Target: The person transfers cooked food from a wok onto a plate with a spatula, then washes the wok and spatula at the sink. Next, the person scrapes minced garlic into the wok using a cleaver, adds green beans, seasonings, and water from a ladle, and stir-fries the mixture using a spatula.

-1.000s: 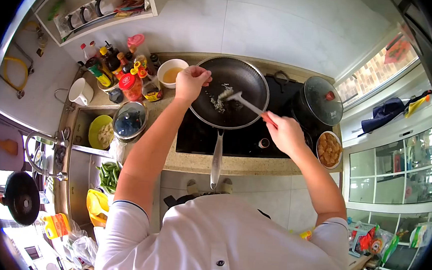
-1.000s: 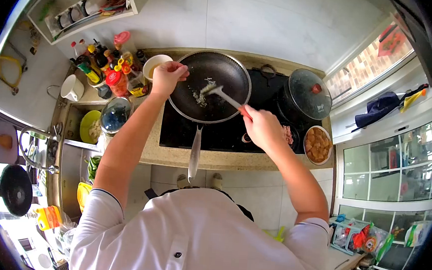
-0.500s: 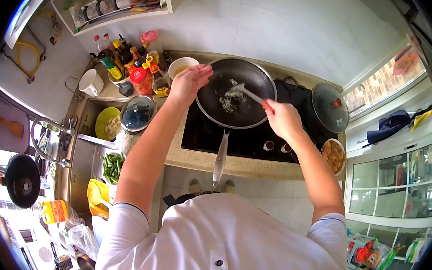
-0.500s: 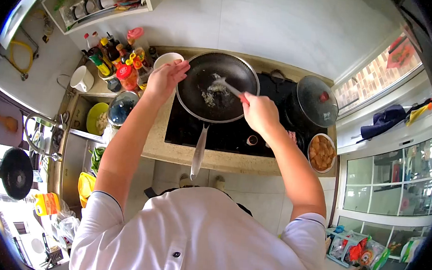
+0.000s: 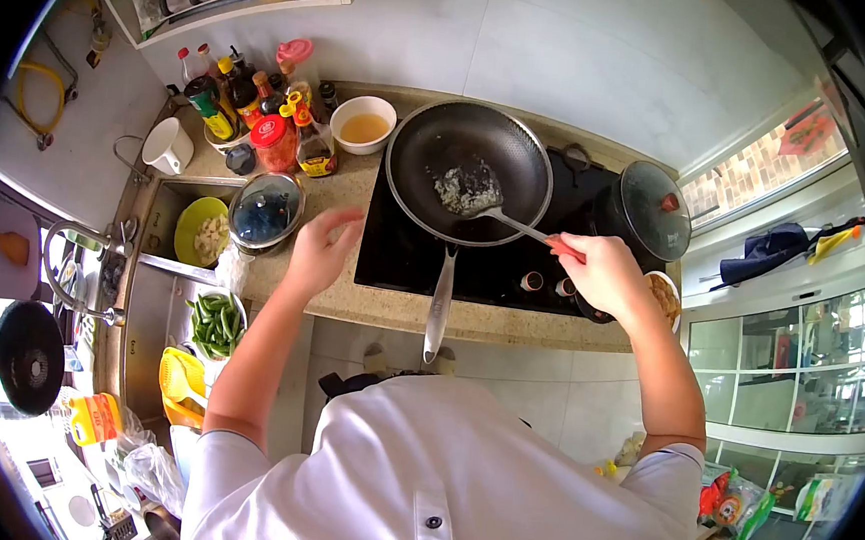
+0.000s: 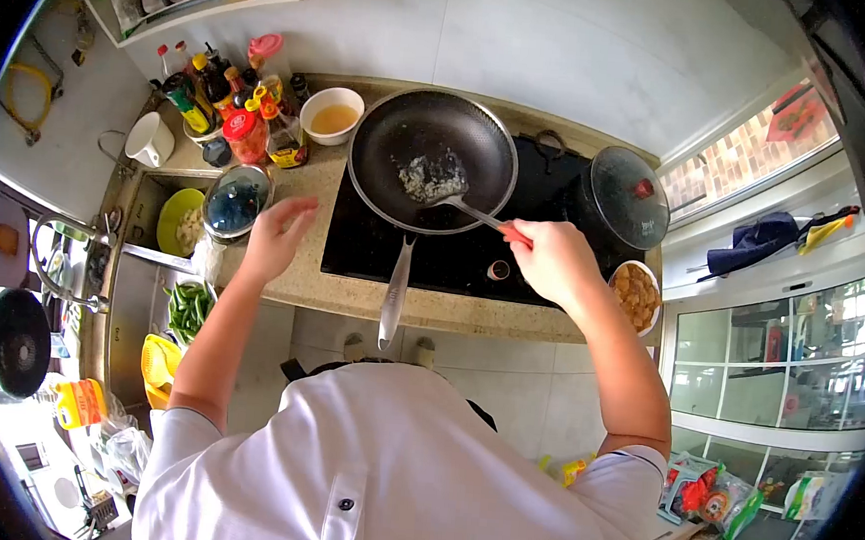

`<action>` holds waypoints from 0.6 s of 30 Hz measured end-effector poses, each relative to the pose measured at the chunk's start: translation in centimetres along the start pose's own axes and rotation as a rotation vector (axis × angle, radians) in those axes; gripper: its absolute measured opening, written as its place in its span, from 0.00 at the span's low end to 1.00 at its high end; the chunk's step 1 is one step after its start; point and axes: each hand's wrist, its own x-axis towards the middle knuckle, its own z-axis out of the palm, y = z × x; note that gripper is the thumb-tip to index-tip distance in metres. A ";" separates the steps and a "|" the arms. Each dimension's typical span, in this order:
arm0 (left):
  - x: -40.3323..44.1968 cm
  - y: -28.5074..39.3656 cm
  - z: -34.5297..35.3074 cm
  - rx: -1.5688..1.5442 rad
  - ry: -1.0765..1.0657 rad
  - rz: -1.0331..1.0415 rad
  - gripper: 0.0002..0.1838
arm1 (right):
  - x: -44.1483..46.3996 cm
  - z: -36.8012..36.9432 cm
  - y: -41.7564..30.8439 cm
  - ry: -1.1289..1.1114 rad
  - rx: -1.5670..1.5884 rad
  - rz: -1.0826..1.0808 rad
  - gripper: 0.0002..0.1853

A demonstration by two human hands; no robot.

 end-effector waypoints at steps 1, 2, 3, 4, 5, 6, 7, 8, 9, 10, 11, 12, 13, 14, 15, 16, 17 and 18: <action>-1.2 -1.2 -0.4 -0.002 0.001 -0.072 0.15 | 0.2 0.5 -0.2 0.010 0.002 -0.061 0.12; -2.3 -2.2 -0.7 -0.006 0.000 -0.073 0.15 | 1.0 1.4 -0.5 0.019 0.003 -0.080 0.13; -3.3 -3.1 -1.0 -0.005 0.016 -0.135 0.14 | 1.9 1.5 -1.9 -0.005 -0.062 -0.008 0.14; -4.2 -3.9 -1.3 -0.004 0.032 -0.198 0.14 | 3.0 2.4 -1.3 0.040 -0.092 -0.070 0.15; -5.2 -4.5 -1.7 -0.007 0.035 -0.200 0.14 | 4.2 3.7 -0.2 0.085 -0.122 -0.133 0.15; -5.9 -5.1 -2.0 -0.036 0.051 -0.241 0.14 | 5.2 4.2 0.4 0.082 -0.125 -0.135 0.15; -6.7 -5.5 -2.4 -0.065 0.067 -0.282 0.14 | 6.0 4.5 0.8 0.100 -0.112 -0.168 0.15; -7.4 -5.8 -2.8 -0.095 0.093 -0.291 0.13 | 6.5 4.6 1.2 0.115 -0.099 -0.200 0.15; -8.1 -5.7 -3.2 -0.099 0.092 -0.296 0.13 | 6.5 4.2 1.2 0.090 -0.098 -0.148 0.16; -8.7 -5.4 -3.7 -0.120 0.122 -0.333 0.13 | 6.2 3.5 1.6 0.073 -0.117 -0.126 0.16; -9.3 -5.2 -4.2 -0.140 0.153 -0.369 0.12 | 5.6 2.6 2.1 0.056 -0.136 -0.106 0.16; -10.0 -5.2 -4.7 -0.116 0.182 -0.367 0.11 | 4.6 1.1 1.9 0.025 -0.167 -0.071 0.15; -10.7 -5.9 -5.2 -0.121 0.184 -0.368 0.11 | 3.9 -0.1 2.8 0.024 -0.121 -0.072 0.14; -11.5 -6.7 -5.6 -0.151 0.225 -0.379 0.11 | 2.9 -2.4 1.5 -0.100 -0.084 0.024 0.16; -12.3 -7.3 -5.8 -0.181 0.267 -0.392 0.11 | 2.0 -4.0 0.6 -0.118 -0.039 0.083 0.16; -12.8 -7.2 -6.1 -0.191 0.294 -0.407 0.12 | 1.2 -5.1 0.4 -0.143 -0.053 0.110 0.16; -13.2 -7.8 -6.2 -0.188 0.300 -0.409 0.12 | 1.0 -5.7 0.4 -0.168 -0.064 0.134 0.16; -13.3 -8.0 -6.3 -0.246 0.329 -0.461 0.12 | 1.2 -5.5 0.6 -0.170 -0.061 0.125 0.16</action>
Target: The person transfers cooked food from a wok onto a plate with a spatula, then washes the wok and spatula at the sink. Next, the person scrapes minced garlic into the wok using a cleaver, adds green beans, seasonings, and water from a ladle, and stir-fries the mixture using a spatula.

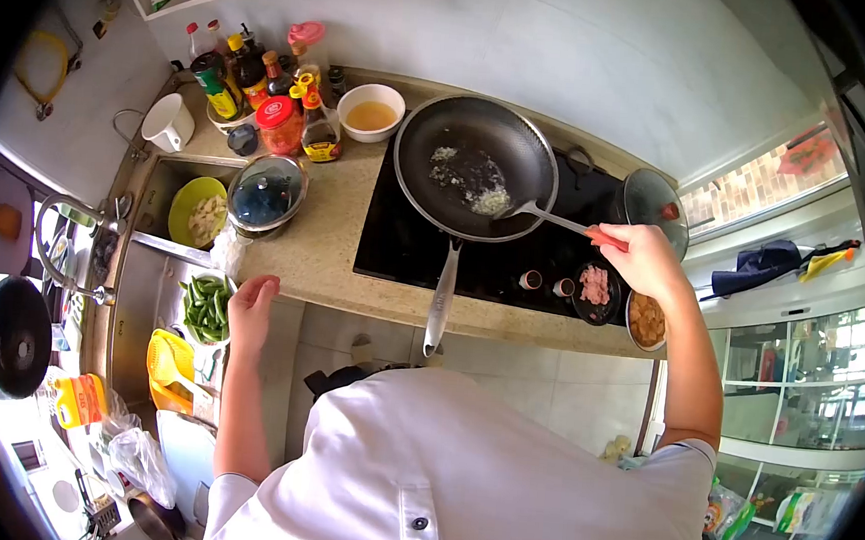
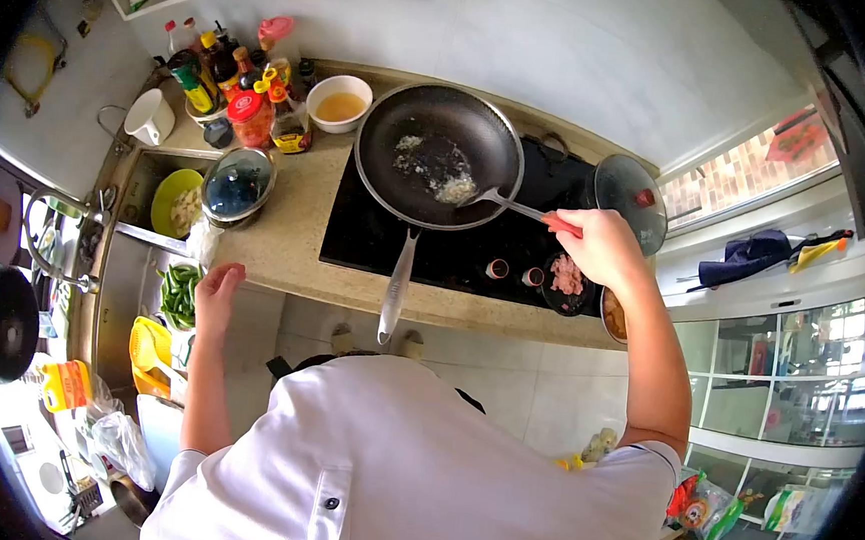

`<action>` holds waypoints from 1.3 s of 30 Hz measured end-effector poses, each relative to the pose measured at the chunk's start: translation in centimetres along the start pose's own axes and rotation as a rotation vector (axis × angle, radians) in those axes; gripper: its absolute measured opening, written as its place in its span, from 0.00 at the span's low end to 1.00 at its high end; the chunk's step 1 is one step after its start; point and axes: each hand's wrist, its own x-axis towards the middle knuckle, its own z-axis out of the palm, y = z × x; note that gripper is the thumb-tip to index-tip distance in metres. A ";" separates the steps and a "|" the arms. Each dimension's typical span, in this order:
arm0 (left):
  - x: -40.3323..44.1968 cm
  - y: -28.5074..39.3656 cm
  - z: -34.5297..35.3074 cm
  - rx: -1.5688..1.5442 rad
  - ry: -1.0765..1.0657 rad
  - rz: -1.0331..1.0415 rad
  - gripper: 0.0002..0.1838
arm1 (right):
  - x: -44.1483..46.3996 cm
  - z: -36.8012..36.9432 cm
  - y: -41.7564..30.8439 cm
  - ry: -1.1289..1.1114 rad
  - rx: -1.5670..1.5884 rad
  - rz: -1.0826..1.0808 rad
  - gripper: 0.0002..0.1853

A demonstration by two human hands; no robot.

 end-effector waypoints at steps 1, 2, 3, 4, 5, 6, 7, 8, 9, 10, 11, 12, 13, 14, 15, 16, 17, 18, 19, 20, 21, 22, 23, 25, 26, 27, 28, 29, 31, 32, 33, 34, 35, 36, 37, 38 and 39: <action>-0.1 -0.2 -0.3 -0.054 0.024 -0.061 0.13 | 0.4 0.6 0.3 0.015 -0.005 -0.033 0.16; -0.1 -0.6 -0.2 -0.145 0.051 -0.148 0.15 | 0.9 1.5 0.7 0.026 -0.010 -0.065 0.16; 0.2 -0.6 0.1 -0.140 0.065 -0.155 0.15 | 2.3 3.3 1.9 0.066 0.072 -0.107 0.17; 0.8 -1.2 0.4 -0.294 0.059 -0.209 0.15 | 3.2 4.0 0.9 0.095 0.046 -0.079 0.17; 1.2 -2.0 0.9 -0.449 0.055 -0.260 0.15 | 4.1 4.9 -0.2 0.123 0.020 -0.051 0.18; 1.6 -2.9 1.6 -0.306 0.080 -0.189 0.16 | 5.3 5.8 -0.6 0.148 0.013 -0.045 0.19; 2.1 -4.2 2.2 -0.160 0.099 -0.115 0.16 | 7.7 8.2 2.0 0.267 0.129 -0.221 0.19; 2.7 -6.5 2.3 0.101 0.076 0.024 0.16 | 8.3 8.6 0.8 0.266 0.152 -0.241 0.19; 2.6 -6.4 2.8 0.174 0.067 0.066 0.16 | 8.6 8.9 -0.3 0.269 0.169 -0.255 0.19; 2.4 -6.4 3.0 0.267 0.079 0.084 0.16 | 9.0 9.4 -0.9 0.277 0.161 -0.267 0.18; 2.0 -6.5 3.4 0.360 0.087 0.103 0.16 | 8.5 9.3 -1.2 0.227 0.093 -0.175 0.18; 1.7 -6.5 3.5 0.354 0.078 0.104 0.16 | 7.6 8.9 -1.6 0.197 0.064 -0.162 0.17; 1.4 -6.7 3.3 0.341 0.084 0.090 0.17 | 6.6 8.4 -2.0 0.169 0.035 -0.150 0.16; 1.1 -7.0 2.9 0.328 0.089 0.075 0.18 | 5.2 7.4 -2.5 0.104 0.008 -0.102 0.17; 1.6 -9.7 2.2 0.322 0.091 0.103 0.17 | 3.6 6.1 -3.0 0.106 0.000 -0.095 0.17; 0.9 -9.4 1.8 0.278 0.089 0.084 0.16 | 1.9 4.7 -3.3 0.077 0.005 -0.063 0.17; 0.2 -8.8 1.5 0.235 0.087 0.066 0.16 | 0.7 3.7 -3.4 0.049 0.011 -0.032 0.17; -0.3 -8.9 1.2 0.169 0.090 0.050 0.15 | -0.1 3.3 -3.4 0.053 0.007 -0.027 0.17; -0.6 -8.9 0.9 0.166 0.086 0.052 0.15 | -0.7 3.0 -3.4 0.012 0.053 0.020 0.16; -0.9 -8.9 0.7 0.216 0.088 0.011 0.14 | -1.0 2.8 -3.4 -0.028 0.100 0.066 0.16; -1.0 -8.8 0.6 0.268 0.089 -0.030 0.14 | -0.7 3.3 -3.1 -0.023 0.099 0.072 0.16; -1.0 -8.7 0.6 0.253 0.082 -0.026 0.14 | 0.2 4.4 -2.7 0.042 0.106 -0.051 0.15; -0.8 -8.7 0.8 0.252 0.077 -0.021 0.14 | 1.3 5.5 -2.3 0.107 0.111 -0.177 0.14; -0.5 -9.0 1.0 0.239 0.057 0.019 0.14 | 4.6 7.4 -1.9 0.206 0.043 -0.208 0.14; -0.4 -8.7 1.3 0.239 0.050 0.023 0.14 | 6.2 8.0 -1.7 0.239 -0.012 -0.181 0.15; -0.3 -8.2 1.6 0.222 0.030 0.032 0.14 | 7.6 8.4 -1.1 0.273 -0.032 -0.163 0.15; -0.3 -7.8 1.7 0.204 0.012 0.039 0.14 | 8.5 8.4 -0.3 0.307 -0.051 -0.164 0.15; -0.4 -7.4 1.7 0.203 0.009 0.041 0.14 | 9.0 8.2 0.7 0.342 -0.070 -0.166 0.15; -0.7 -7.2 1.8 0.178 -0.002 0.048 0.14 | 7.1 5.7 0.0 0.289 -0.140 -0.091 0.14; -1.0 -7.5 1.7 0.174 -0.003 0.046 0.14 | 5.8 4.2 0.0 0.221 -0.133 -0.072 0.13; -1.4 -8.0 1.3 0.172 0.011 0.020 0.14 | 4.4 2.8 -0.2 0.153 -0.125 -0.055 0.13; -1.8 -8.5 0.9 0.170 0.025 -0.006 0.14 | 3.2 1.8 -0.1 0.108 -0.101 -0.050 0.13; -2.2 -9.1 0.5 0.170 0.028 -0.008 0.14 | 2.3 1.1 0.3 0.063 -0.075 -0.047 0.13; -2.5 -9.6 0.2 0.165 0.035 -0.037 0.13 | 1.8 1.2 0.3 0.057 0.041 -0.080 0.13; -2.5 -10.1 0.0 0.159 0.039 -0.065 0.13 | 1.9 1.4 0.0 0.057 0.041 -0.079 0.13; -2.5 -10.6 -0.1 0.161 0.036 -0.064 0.13 | 2.3 2.0 -0.6 0.054 -0.013 -0.084 0.13; -2.5 -10.8 -0.2 0.151 0.028 -0.067 0.14 | 2.6 2.5 -1.8 0.052 -0.065 -0.089 0.14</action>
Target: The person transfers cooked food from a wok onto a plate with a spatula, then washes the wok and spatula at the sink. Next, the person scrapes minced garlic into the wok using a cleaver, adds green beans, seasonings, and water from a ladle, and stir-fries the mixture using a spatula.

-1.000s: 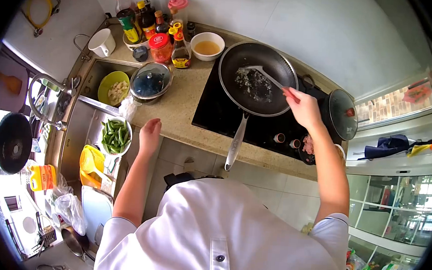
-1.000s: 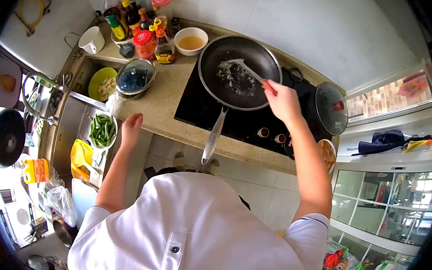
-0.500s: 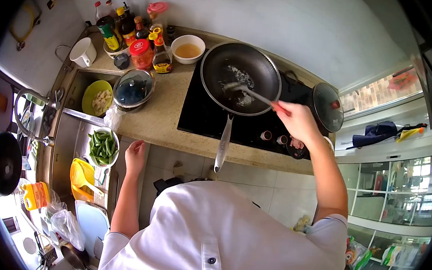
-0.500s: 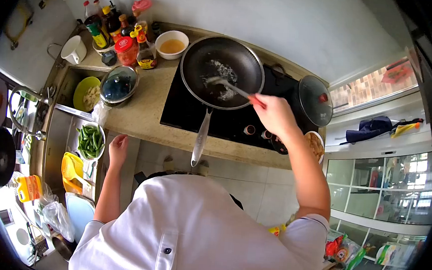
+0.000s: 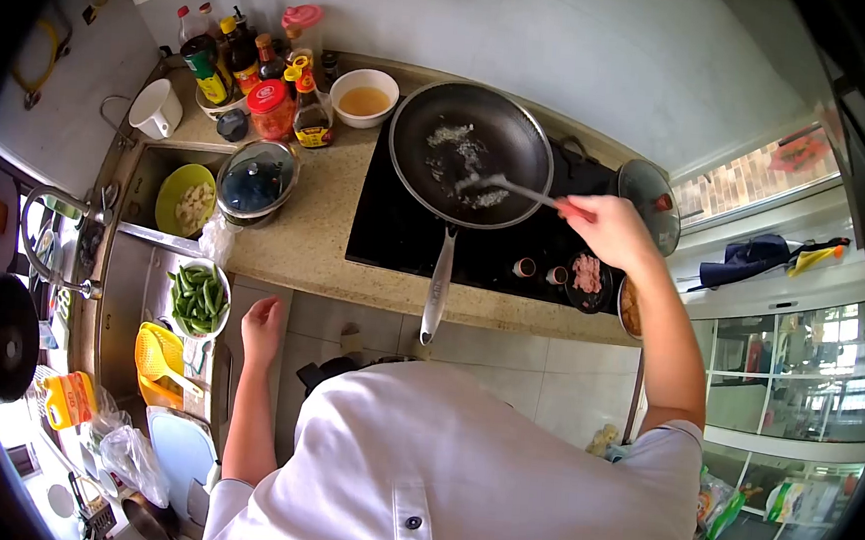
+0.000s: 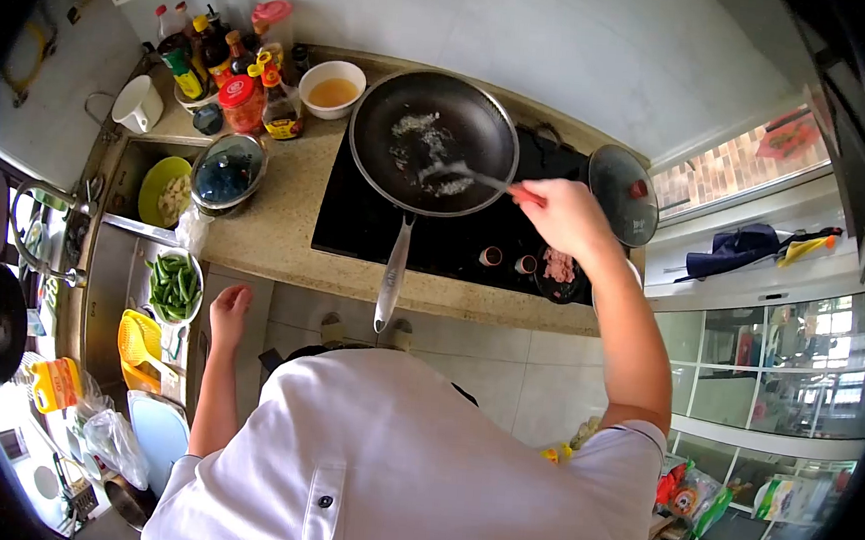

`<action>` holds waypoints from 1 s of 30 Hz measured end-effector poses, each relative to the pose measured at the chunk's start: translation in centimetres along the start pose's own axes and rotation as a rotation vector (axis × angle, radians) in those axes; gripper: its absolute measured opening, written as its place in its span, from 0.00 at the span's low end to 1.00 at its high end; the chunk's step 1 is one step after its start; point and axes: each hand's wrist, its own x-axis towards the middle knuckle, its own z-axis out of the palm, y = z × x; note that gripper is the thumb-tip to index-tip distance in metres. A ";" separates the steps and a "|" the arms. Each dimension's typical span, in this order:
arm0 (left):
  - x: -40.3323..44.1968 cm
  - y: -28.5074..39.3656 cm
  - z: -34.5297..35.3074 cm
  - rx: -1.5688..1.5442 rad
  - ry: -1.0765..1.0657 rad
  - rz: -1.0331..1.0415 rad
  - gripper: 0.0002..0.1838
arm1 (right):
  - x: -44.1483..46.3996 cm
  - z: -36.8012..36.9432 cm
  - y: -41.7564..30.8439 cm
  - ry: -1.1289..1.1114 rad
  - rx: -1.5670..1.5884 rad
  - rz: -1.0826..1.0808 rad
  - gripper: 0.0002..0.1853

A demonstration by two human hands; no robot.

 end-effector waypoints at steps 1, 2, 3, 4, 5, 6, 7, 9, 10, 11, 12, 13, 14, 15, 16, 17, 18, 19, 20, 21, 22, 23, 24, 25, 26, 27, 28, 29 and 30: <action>0.0 -0.1 0.0 -0.010 -0.007 -0.002 0.14 | 1.3 1.4 0.1 0.035 0.003 -0.004 0.15; 0.2 -0.2 0.0 -0.008 -0.009 -0.001 0.14 | 2.3 2.3 -0.3 0.091 -0.023 -0.022 0.15; 0.5 0.0 0.0 0.012 -0.022 -0.004 0.14 | 3.2 3.2 0.3 0.136 -0.001 -0.027 0.15; 0.8 0.1 0.1 0.032 -0.032 -0.006 0.14 | 4.3 4.0 0.9 0.181 0.021 -0.034 0.15; 1.2 0.2 0.2 0.033 -0.028 -0.002 0.14 | 5.4 4.6 1.3 0.185 0.023 -0.039 0.15; 1.3 0.2 0.3 0.014 -0.018 0.032 0.13 | 6.2 5.1 1.4 0.237 0.023 -0.073 0.15; 1.3 0.1 0.4 -0.004 -0.013 0.063 0.13 | 6.5 5.5 1.6 0.287 0.023 -0.101 0.16; 1.2 0.1 0.8 0.005 -0.028 0.047 0.12 | 6.8 5.7 1.6 0.257 -0.003 -0.102 0.16; 1.3 0.2 1.0 0.010 -0.033 0.032 0.12 | 6.9 5.6 1.4 0.229 -0.029 -0.115 0.16; 1.2 0.2 1.0 0.007 -0.033 0.032 0.12 | 6.3 5.0 1.3 0.187 -0.041 -0.083 0.16; 0.8 0.6 0.9 0.016 -0.033 0.037 0.12 | 5.5 3.9 1.2 0.189 -0.044 -0.086 0.16; 0.5 0.7 0.9 0.025 -0.032 0.041 0.12 | 4.5 2.5 1.2 0.121 -0.045 -0.029 0.15; 0.3 0.5 0.9 0.021 -0.028 0.039 0.12 | 3.6 1.1 1.3 0.052 -0.046 0.029 0.14; 0.0 0.1 0.8 -0.023 -0.009 0.007 0.13 | 2.5 -0.3 1.4 0.023 -0.046 0.036 0.14; -0.1 -0.2 0.6 -0.066 0.010 -0.023 0.13 | 1.5 -1.7 1.5 -0.005 -0.045 0.043 0.14; -0.2 -0.5 0.5 -0.066 0.011 -0.024 0.13 | 0.6 -2.8 1.4 -0.035 -0.066 0.056 0.14; -0.3 -0.6 0.4 -0.084 0.010 -0.051 0.13 | 0.3 -3.3 1.7 -0.040 -0.019 0.043 0.14; -0.3 -0.7 0.3 -0.102 0.009 -0.078 0.12 | 0.1 -3.5 1.7 -0.071 -0.029 0.050 0.14; -0.3 -0.8 0.3 -0.102 0.009 -0.078 0.12 | 0.0 -3.6 1.5 -0.101 -0.038 0.057 0.14; -0.3 -0.5 0.3 -0.094 0.000 -0.076 0.12 | 0.5 -2.6 1.7 -0.063 -0.061 0.015 0.14; -0.2 -0.4 0.3 -0.086 -0.010 -0.075 0.12 | 1.2 -1.7 1.3 -0.026 -0.083 -0.027 0.14; -0.1 -0.3 0.4 -0.084 -0.010 -0.076 0.12 | 1.9 -0.9 0.4 -0.021 -0.063 0.002 0.14; 0.1 -0.2 0.5 -0.092 -0.027 -0.066 0.12 | 3.3 0.7 1.3 0.035 0.003 -0.006 0.14; 0.3 -0.2 0.7 -0.101 -0.043 -0.056 0.12 | 4.4 1.8 1.5 0.086 0.035 -0.053 0.15; 0.5 -0.2 0.8 -0.099 -0.043 -0.056 0.12 | 5.3 2.7 1.5 0.136 0.069 -0.100 0.15; 0.7 -0.2 1.0 -0.112 -0.046 -0.049 0.12 | 6.2 3.6 1.3 0.154 0.054 -0.089 0.15; 0.8 -0.1 1.1 -0.125 -0.051 -0.041 0.12 | 7.0 4.3 0.9 0.173 0.038 -0.076 0.15; 0.8 0.0 1.2 -0.123 -0.055 -0.040 0.12 | 7.3 4.8 0.6 0.178 0.060 -0.099 0.15; 0.8 0.1 1.3 -0.120 -0.054 -0.044 0.12 | 7.2 4.8 0.9 0.179 0.060 -0.097 0.15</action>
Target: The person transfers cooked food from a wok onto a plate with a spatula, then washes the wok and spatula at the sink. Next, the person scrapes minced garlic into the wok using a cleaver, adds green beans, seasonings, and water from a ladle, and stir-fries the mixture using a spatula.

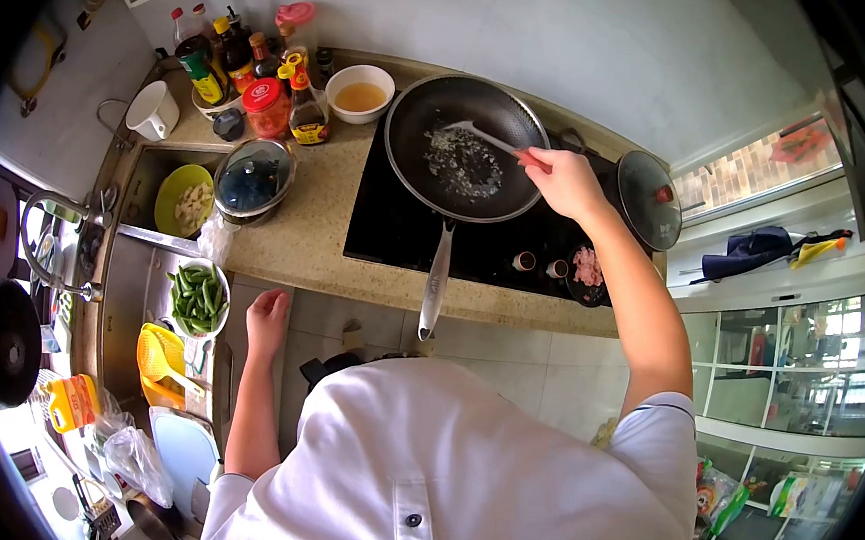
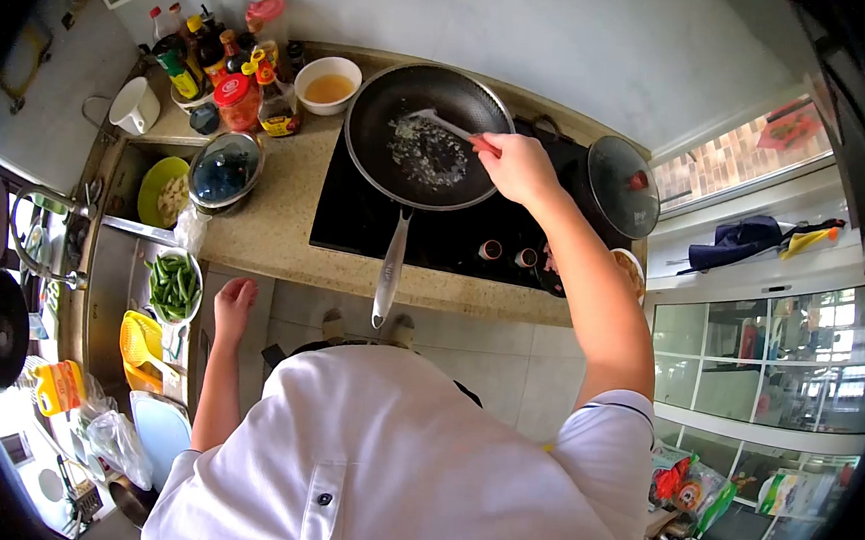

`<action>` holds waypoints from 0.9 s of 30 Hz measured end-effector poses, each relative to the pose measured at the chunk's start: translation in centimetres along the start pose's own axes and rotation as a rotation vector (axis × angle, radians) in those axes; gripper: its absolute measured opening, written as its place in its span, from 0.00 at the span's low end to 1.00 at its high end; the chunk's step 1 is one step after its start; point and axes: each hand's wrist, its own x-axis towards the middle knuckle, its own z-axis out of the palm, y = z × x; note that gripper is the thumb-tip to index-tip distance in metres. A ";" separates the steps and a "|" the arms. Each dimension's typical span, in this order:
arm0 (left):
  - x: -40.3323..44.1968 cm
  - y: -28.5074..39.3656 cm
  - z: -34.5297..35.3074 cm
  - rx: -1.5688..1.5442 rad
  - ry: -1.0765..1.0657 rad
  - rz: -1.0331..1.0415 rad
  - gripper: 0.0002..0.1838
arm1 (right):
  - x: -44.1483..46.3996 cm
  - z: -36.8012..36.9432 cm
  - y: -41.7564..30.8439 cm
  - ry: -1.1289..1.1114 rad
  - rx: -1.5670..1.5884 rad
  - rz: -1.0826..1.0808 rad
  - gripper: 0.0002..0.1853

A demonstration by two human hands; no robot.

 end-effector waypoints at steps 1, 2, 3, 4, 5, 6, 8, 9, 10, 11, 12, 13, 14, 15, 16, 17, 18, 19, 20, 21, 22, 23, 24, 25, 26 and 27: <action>0.0 0.1 0.0 0.003 0.003 -0.004 0.12 | -0.2 0.0 0.3 -0.055 -0.004 -0.014 0.15; -0.1 0.2 -0.1 0.002 0.005 -0.004 0.12 | -0.4 -0.2 0.4 -0.111 -0.008 -0.031 0.15; -0.5 0.5 -0.2 -0.005 0.020 0.001 0.12 | -1.5 -1.8 -0.8 -0.139 -0.040 0.005 0.14; -0.7 0.6 -0.3 -0.012 0.035 0.005 0.12 | -2.6 -3.6 -2.2 -0.147 -0.061 0.054 0.14; -0.9 0.2 -0.6 -0.015 0.039 0.004 0.12 | -3.6 -5.5 -3.4 -0.199 -0.063 0.102 0.14; -0.9 -0.5 -1.0 -0.014 0.048 -0.025 0.12 | -4.3 -6.8 -4.0 -0.251 -0.065 0.151 0.15; -1.2 -1.3 -1.4 -0.013 0.058 -0.054 0.12 | -5.1 -7.6 -3.6 -0.282 -0.051 0.168 0.14; -1.3 -1.4 -1.4 -0.012 0.066 -0.056 0.12 | -5.3 -7.7 -3.6 -0.310 -0.036 0.189 0.14; -1.3 -1.5 -1.5 -0.011 0.073 -0.058 0.12 | -5.1 -7.2 -3.6 -0.309 -0.035 0.190 0.14; -1.3 -1.5 -1.6 -0.010 0.073 -0.057 0.12 | -4.5 -6.1 -3.5 -0.295 -0.025 0.162 0.14; -1.2 -1.3 -1.6 -0.013 0.059 -0.059 0.12 | -3.9 -4.9 -3.4 -0.279 -0.015 0.134 0.14; -1.1 -1.2 -1.7 -0.016 0.046 -0.062 0.12 | -2.9 -3.7 -3.0 -0.216 -0.011 0.140 0.14; -0.9 -1.1 -1.8 -0.014 0.046 -0.060 0.12 | -2.1 -2.1 -1.7 -0.101 -0.020 0.019 0.15; -0.6 -1.1 -1.8 -0.021 0.039 -0.050 0.12 | -1.3 -1.5 -1.6 -0.054 -0.057 0.008 0.15; -0.4 -0.8 -1.8 -0.027 0.032 -0.040 0.12 | -0.6 -1.1 -1.5 -0.009 -0.094 -0.003 0.15; -0.4 -0.5 -1.9 -0.026 0.033 -0.040 0.12 | 0.1 -0.7 -0.3 0.008 -0.123 0.001 0.15; -0.6 0.3 -1.8 -0.033 0.047 -0.037 0.12 | 0.5 -0.6 0.8 0.025 -0.152 0.004 0.15; -0.7 0.8 -1.9 -0.040 0.062 -0.035 0.12 | 0.1 -1.9 0.0 -0.030 -0.166 0.039 0.14; -0.7 0.5 -2.2 -0.042 0.065 -0.037 0.12 | -0.3 -2.8 0.4 -0.077 -0.164 0.046 0.14; -0.9 -0.2 -2.7 -0.057 0.076 -0.037 0.12 | -1.1 -4.5 -0.3 -0.117 -0.184 0.079 0.13; -1.2 -0.8 -3.2 -0.072 0.088 -0.039 0.12 | -2.0 -6.2 -1.0 -0.157 -0.204 0.110 0.13; -1.6 -1.1 -3.5 -0.074 0.093 -0.042 0.12 | -2.7 -7.4 -0.1 -0.184 -0.162 0.104 0.14; -2.1 -1.4 -3.9 -0.050 0.109 -0.068 0.12 | -3.4 -8.6 0.9 -0.211 -0.118 0.097 0.14; -2.7 -1.7 -4.2 -0.024 0.126 -0.093 0.13 | -3.8 -9.6 1.1 -0.228 -0.142 0.142 0.15; -3.3 -2.0 -4.4 -0.023 0.131 -0.095 0.13 | -4.3 -10.3 0.8 -0.250 -0.027 0.166 0.15; -4.0 -2.2 -4.2 -0.051 0.165 -0.115 0.13 | -4.4 -10.8 -1.2 -0.291 -0.075 0.199 0.15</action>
